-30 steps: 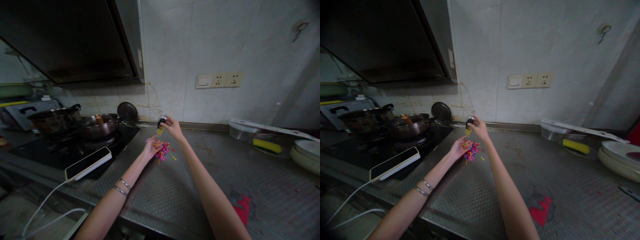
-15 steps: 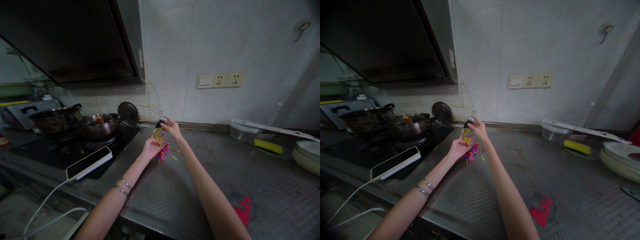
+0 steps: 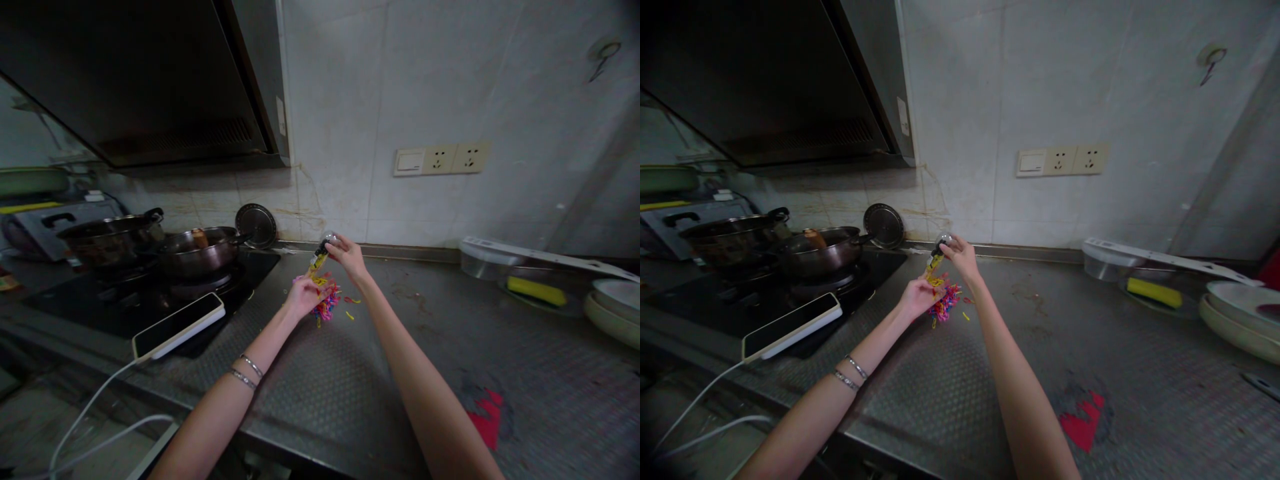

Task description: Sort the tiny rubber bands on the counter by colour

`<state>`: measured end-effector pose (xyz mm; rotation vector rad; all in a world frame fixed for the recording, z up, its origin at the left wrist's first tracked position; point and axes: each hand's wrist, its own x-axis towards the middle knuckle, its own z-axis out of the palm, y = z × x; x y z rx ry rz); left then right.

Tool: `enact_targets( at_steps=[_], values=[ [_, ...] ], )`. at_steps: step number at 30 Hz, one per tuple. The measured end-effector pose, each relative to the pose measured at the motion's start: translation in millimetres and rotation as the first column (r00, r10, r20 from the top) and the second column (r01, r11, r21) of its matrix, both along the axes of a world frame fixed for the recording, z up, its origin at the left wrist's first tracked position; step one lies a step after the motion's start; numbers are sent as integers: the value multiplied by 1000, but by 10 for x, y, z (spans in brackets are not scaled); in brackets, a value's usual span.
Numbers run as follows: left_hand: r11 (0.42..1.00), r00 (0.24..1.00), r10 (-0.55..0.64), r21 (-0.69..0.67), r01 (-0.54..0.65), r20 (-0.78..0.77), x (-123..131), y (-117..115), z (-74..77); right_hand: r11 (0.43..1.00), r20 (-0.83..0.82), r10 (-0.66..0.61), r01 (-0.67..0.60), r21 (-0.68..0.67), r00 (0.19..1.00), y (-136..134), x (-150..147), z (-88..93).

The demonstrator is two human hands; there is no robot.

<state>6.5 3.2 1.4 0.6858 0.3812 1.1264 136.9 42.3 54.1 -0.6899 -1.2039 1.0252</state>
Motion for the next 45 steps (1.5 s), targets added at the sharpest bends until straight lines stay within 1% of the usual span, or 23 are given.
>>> enact_targets(
  at_steps=[4, 6, 9, 12, 14, 16, 18, 20, 23, 26, 29, 32, 35, 42, 45],
  values=[
    [992, 998, 67, -109, -65, 18, -9, 46, -4, 998, 9, -54, 54, 30, 998, 60, -21, -34],
    [980, 994, 112, -167, -110, 4, -18, 84, -30, 992, 36, -99, 96, 76, 994, 80, -29, -45],
    [959, 981, 171, -212, -187, -91, -31, 155, -100, 979, 91, -150, 135, 155, 985, 102, -21, -49],
    [947, 952, 205, -198, -252, -228, -40, 212, -161, 976, 138, -155, 129, 177, 978, 123, -2, -53],
    [956, 944, 188, -170, -239, -271, -45, 225, -171, 975, 160, -158, 130, 178, 974, 136, 7, -61],
    [973, 955, 154, -131, -192, -254, -49, 218, -157, 976, 166, -158, 129, 174, 973, 139, 13, -66],
    [982, 971, 138, -99, -159, -194, -51, 193, -127, 979, 151, -149, 125, 160, 977, 129, 17, -62],
    [984, 983, 139, -92, -150, -119, -47, 155, -88, 985, 126, -128, 112, 132, 984, 106, 20, -49],
    [990, 994, 111, -83, -112, -21, -24, 76, -28, 997, 80, -49, 44, 67, 996, 60, 17, -33],
    [999, 998, 36, -1, -36, 46, 9, -2, 13, 999, 50, 30, -31, 9, 998, 16, 3, -37],
    [996, 998, -46, 74, 42, 45, 24, -39, 16, 994, 52, 102, -100, -32, 993, -20, -9, -54],
    [994, 997, -76, 74, 77, -12, 12, -24, -4, 990, 85, 130, -125, -58, 988, -43, -13, -62],
    [998, 998, -42, 51, 44, -45, -12, 16, -22, 994, 99, 106, -102, -45, 989, -41, -29, -62],
    [992, 996, 85, -93, -84, 5, -38, 104, -34, 1000, 52, -16, 15, 28, 999, 28, -94, -77],
    [985, 991, 135, -108, -135, -10, -41, 117, -27, 997, 57, -51, 48, 54, 997, 61, -82, -93]
  ],
)
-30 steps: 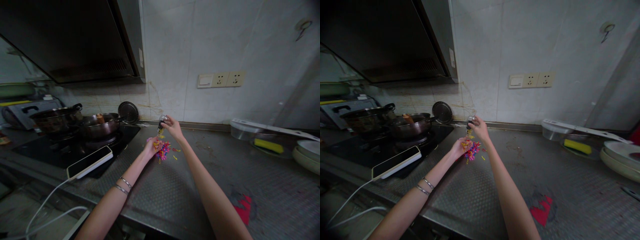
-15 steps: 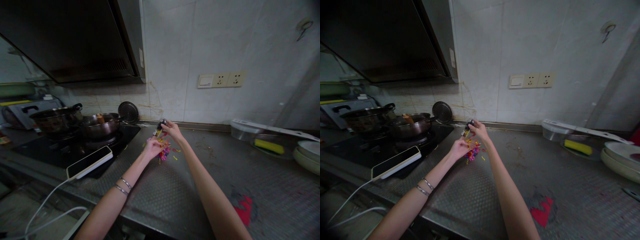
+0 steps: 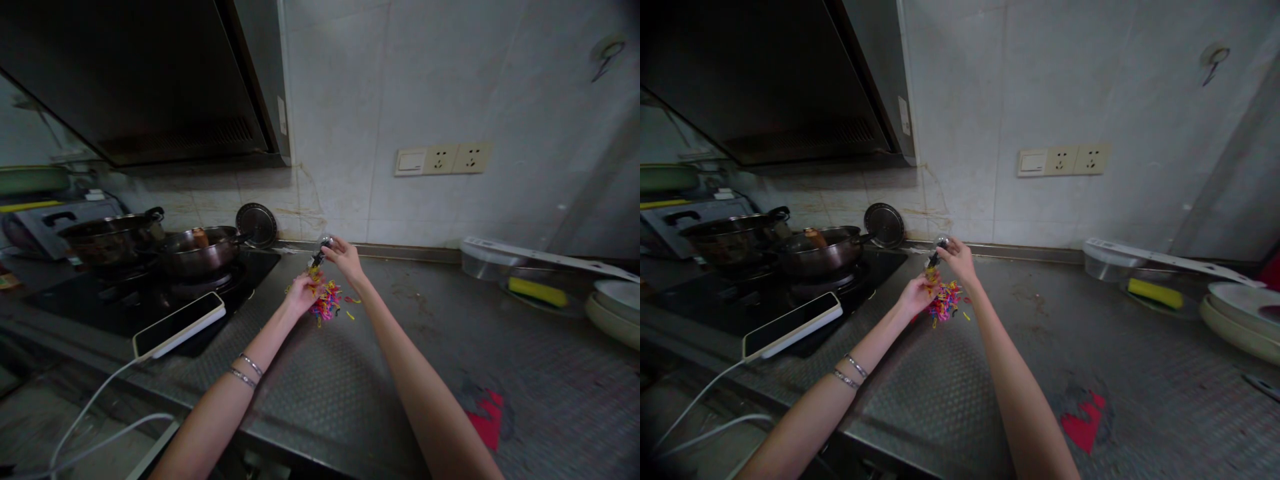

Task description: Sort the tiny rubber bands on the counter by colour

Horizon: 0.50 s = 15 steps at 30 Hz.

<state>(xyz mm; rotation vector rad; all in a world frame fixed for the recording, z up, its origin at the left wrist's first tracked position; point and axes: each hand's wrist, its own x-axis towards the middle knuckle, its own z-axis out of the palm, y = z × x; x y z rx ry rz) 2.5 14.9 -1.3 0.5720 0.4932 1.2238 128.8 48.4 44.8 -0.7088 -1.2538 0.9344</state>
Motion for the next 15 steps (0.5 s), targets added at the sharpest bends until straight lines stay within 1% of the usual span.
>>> enact_targets(
  at_steps=[3, 5, 9, 12, 15],
  values=[
    [999, 1000, 16, -42, -17, -21, -4, 13, -9, 999, 30, -45, 44, 33, 999, 29, 19, -21],
    [995, 998, 27, -91, -31, -49, -9, 34, -37, 994, 81, -85, 79, 76, 993, 44, 31, -30],
    [986, 985, 43, -150, -68, -165, -16, 92, -113, 981, 194, -150, 121, 153, 969, 53, 48, -26],
    [986, 981, 57, -145, -85, -188, -18, 114, -135, 979, 214, -151, 116, 169, 965, 55, 55, -14],
    [979, 978, 87, -165, -119, -187, -19, 110, -127, 979, 221, -142, 103, 177, 965, 62, 58, -7]
  ],
)
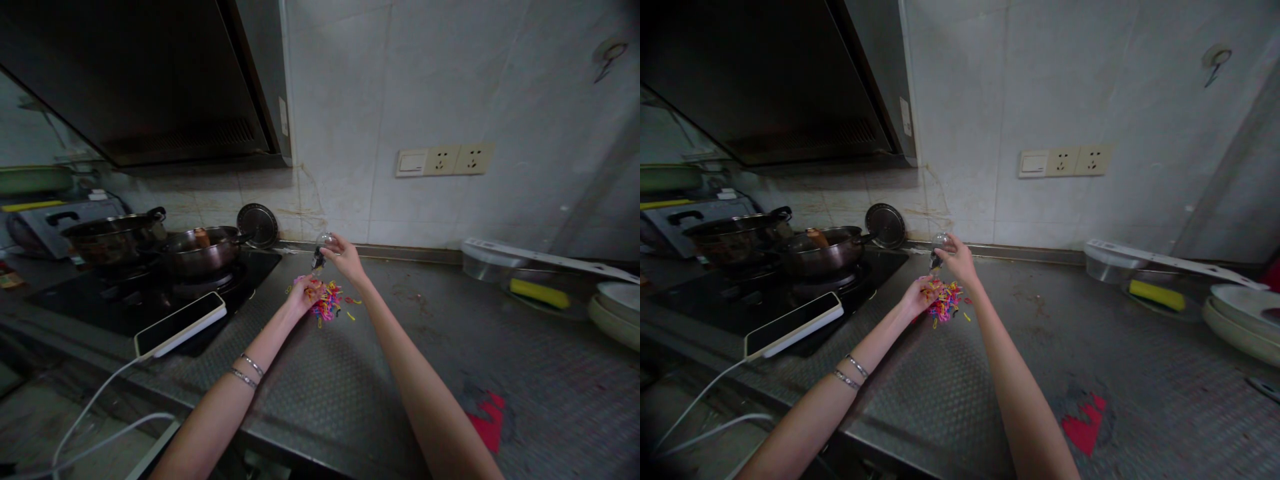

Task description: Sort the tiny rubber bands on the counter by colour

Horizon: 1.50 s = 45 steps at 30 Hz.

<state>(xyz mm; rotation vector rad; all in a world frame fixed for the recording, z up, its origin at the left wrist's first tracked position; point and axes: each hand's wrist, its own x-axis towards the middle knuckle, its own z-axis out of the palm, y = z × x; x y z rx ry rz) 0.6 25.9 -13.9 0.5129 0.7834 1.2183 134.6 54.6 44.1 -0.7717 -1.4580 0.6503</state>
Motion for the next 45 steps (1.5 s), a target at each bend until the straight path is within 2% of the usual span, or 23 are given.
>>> enact_targets(
  at_steps=[6, 12, 17, 24, 30, 35, 39, 45],
  values=[
    [993, 996, -68, 96, 61, 62, -16, -26, 20, 995, -95, 80, -86, -55, 992, 0, -2, 14],
    [960, 970, -151, 264, 97, 192, 16, -163, 139, 966, -263, 158, -204, -157, 952, -71, 11, 42],
    [911, 954, -267, 359, 204, 136, 51, -240, 158, 933, -253, 200, -263, -247, 947, -125, -18, 16],
    [885, 947, -320, 351, 304, -14, 22, -183, 99, 927, -253, 201, -268, -264, 946, -72, 43, -42],
    [955, 986, -166, 246, 167, -27, 18, -146, 118, 953, -306, 112, -189, -236, 945, -28, 77, -40],
    [987, 998, -49, 153, 56, -46, -6, -76, 75, 980, -236, 40, -84, -181, 971, 18, 78, -56],
    [995, 988, -29, 93, 43, -149, -32, -22, -4, 997, -125, -9, -1, -78, 992, 75, 84, -76],
    [995, 985, -25, 87, 41, -171, -51, 8, -39, 997, -77, 28, -34, -72, 997, 64, 60, -75]
  ],
)
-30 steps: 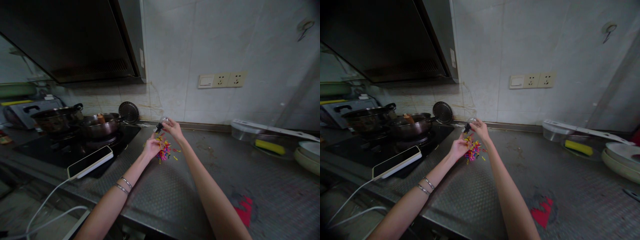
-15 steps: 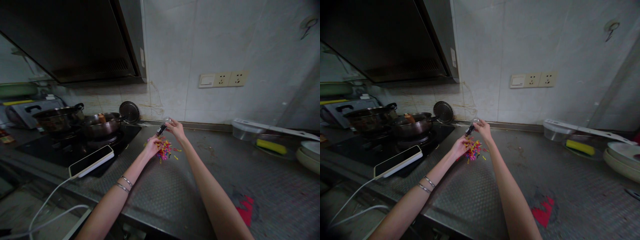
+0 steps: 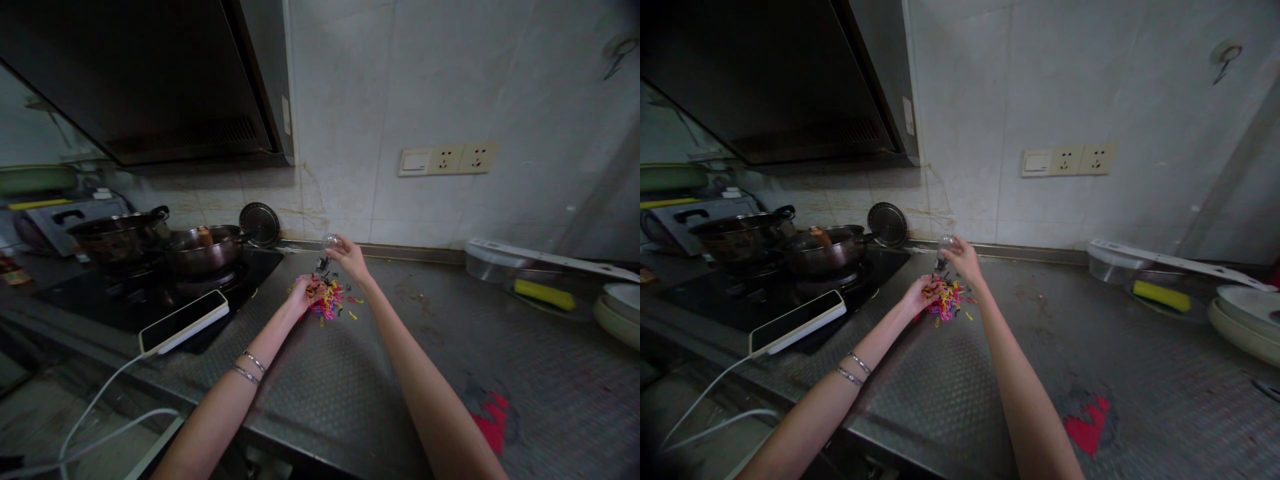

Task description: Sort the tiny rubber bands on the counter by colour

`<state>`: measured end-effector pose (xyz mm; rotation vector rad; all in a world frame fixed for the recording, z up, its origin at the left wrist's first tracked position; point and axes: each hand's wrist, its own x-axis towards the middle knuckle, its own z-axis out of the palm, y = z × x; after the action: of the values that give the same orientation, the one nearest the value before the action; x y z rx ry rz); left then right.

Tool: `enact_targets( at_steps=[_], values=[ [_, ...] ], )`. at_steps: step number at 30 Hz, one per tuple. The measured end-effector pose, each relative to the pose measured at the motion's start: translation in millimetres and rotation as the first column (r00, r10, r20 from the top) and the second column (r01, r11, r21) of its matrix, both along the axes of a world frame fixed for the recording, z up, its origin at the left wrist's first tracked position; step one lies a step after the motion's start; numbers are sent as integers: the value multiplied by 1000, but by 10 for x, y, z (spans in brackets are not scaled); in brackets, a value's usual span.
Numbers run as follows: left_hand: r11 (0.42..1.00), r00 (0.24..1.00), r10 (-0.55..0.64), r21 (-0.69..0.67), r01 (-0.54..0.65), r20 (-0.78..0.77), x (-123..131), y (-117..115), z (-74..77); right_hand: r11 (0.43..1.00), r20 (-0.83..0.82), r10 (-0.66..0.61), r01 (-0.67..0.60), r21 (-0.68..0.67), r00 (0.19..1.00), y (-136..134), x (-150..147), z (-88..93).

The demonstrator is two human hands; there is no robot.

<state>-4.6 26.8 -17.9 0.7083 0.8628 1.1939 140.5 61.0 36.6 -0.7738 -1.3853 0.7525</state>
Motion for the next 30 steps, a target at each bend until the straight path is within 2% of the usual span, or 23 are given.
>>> enact_targets(
  at_steps=[7, 14, 22, 26, 30],
  values=[
    [1000, 1000, -9, 24, 9, 11, 8, -3, 20, 1000, 28, 5, -6, 4, 1000, -26, 1, 36],
    [987, 994, 10, 160, 8, -113, -15, 24, 33, 999, -7, 37, -37, -39, 999, -85, 29, 120],
    [982, 987, 40, 188, -9, -158, -6, -16, 72, 997, -39, 68, -70, -38, 997, -132, 79, 192],
    [980, 971, 46, 198, 2, -237, 11, -7, 71, 999, -6, 37, -37, 1, 999, -134, 79, 204],
    [963, 933, 57, 266, 42, -355, 13, -12, 68, 999, -5, 42, -42, -9, 999, -142, 80, 210]
  ],
)
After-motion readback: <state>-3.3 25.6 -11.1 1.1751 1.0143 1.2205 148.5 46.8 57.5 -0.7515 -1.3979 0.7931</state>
